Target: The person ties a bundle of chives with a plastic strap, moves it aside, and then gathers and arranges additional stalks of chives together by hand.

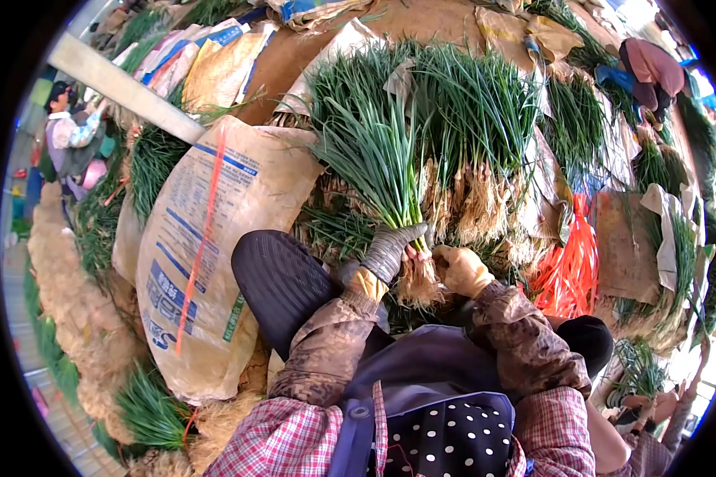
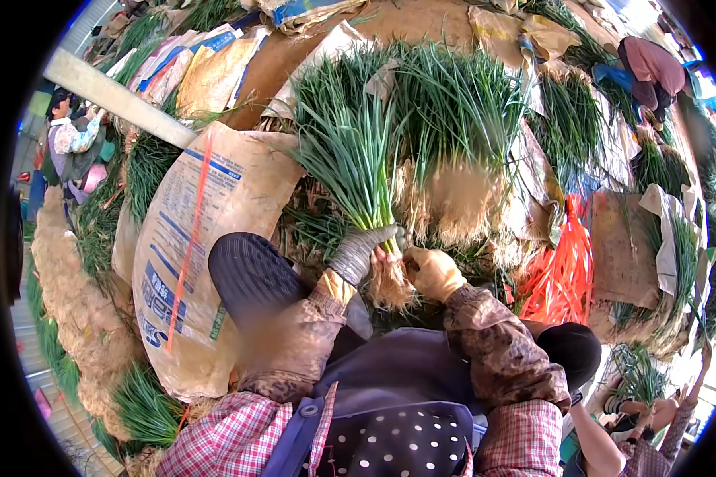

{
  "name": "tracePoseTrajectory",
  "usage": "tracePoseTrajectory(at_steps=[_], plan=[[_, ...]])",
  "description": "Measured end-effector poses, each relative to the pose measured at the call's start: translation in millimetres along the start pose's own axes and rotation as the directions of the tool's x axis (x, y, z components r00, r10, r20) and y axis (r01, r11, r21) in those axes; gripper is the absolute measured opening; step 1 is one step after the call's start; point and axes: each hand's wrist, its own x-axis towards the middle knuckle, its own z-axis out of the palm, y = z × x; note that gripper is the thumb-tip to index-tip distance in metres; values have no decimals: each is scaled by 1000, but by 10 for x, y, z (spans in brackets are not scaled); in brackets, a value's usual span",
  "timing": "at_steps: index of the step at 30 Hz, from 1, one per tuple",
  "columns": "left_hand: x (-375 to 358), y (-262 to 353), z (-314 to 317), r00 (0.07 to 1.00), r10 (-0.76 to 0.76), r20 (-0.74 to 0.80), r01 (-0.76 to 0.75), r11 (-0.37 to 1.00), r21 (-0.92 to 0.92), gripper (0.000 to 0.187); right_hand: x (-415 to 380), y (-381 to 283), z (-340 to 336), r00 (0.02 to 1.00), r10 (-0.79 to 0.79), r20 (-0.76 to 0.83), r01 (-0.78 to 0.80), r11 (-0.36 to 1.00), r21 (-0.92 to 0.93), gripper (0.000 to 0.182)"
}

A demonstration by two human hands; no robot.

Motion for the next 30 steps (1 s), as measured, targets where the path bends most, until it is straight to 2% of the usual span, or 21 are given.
tracePoseTrajectory(at_steps=[2,3,4,5,6,8,9,12,13,14,16,17,18,20,21,22,23,25,27,29,30], plan=[[-69,43,15,997,5,-81,1,998,69,20,90,113,90,1000,11,24,-14,991,130,25],[-78,52,19,995,-3,-101,10,998,66,19,178,87,44,996,86,-30,-77,974,212,25],[-77,54,25,993,-13,-119,21,998,64,19,353,249,110,991,132,11,-131,964,230,27],[5,-2,-8,972,-62,-227,79,995,68,22,438,95,12,966,229,-124,-164,905,392,26],[-12,29,43,964,-89,-249,118,988,104,23,536,-96,-63,910,340,-239,-163,822,546,24],[-83,137,160,944,-134,-300,192,966,173,25,791,-193,-131,874,481,-71,-222,524,822,27],[-99,127,166,944,-61,-324,121,979,167,22,861,-231,-137,854,520,33,-241,339,910,28],[-44,45,29,936,-151,-317,167,986,25,19,966,-236,14,701,689,185,-357,114,927,29],[75,-95,-143,921,-102,-376,143,986,83,15,1079,203,396,757,653,-20,-395,481,783,25],[67,-102,-149,933,-36,-359,82,990,114,15,950,142,377,778,626,-44,-461,618,636,21],[46,-107,-151,944,97,-315,-41,983,179,14,783,294,554,779,627,6,-606,750,265,19],[-66,133,65,895,71,-440,120,913,391,13,691,255,553,789,549,275,-576,817,20,19],[-79,106,39,908,80,-411,74,935,346,13,554,164,513,691,486,535,-456,867,-200,20],[-100,71,-4,931,107,-349,-17,968,252,14,378,143,572,727,438,528,-356,899,-255,23],[-135,79,13,954,72,-291,-42,993,110,14,421,136,536,792,479,380,-419,877,-233,22],[-122,55,8,959,62,-278,-33,994,107,14,511,140,466,830,512,220,-475,857,-201,22],[-99,26,-19,962,54,-266,-26,994,107,15,599,120,344,829,559,-6,-559,829,4,23],[-130,59,26,966,31,-257,-14,998,69,16,909,187,118,728,625,-281,-609,778,155,37],[-71,54,28,929,-79,-361,127,985,112,17,1280,394,-81,707,672,-222,-628,740,241,40],[81,-10,-55,878,-134,-460,246,950,193,17,1528,642,-164,747,629,-215,-585,776,237,31],[62,20,-52,912,-111,-395,186,970,159,17,1603,776,-195,789,571,-228,-522,818,243,26]])
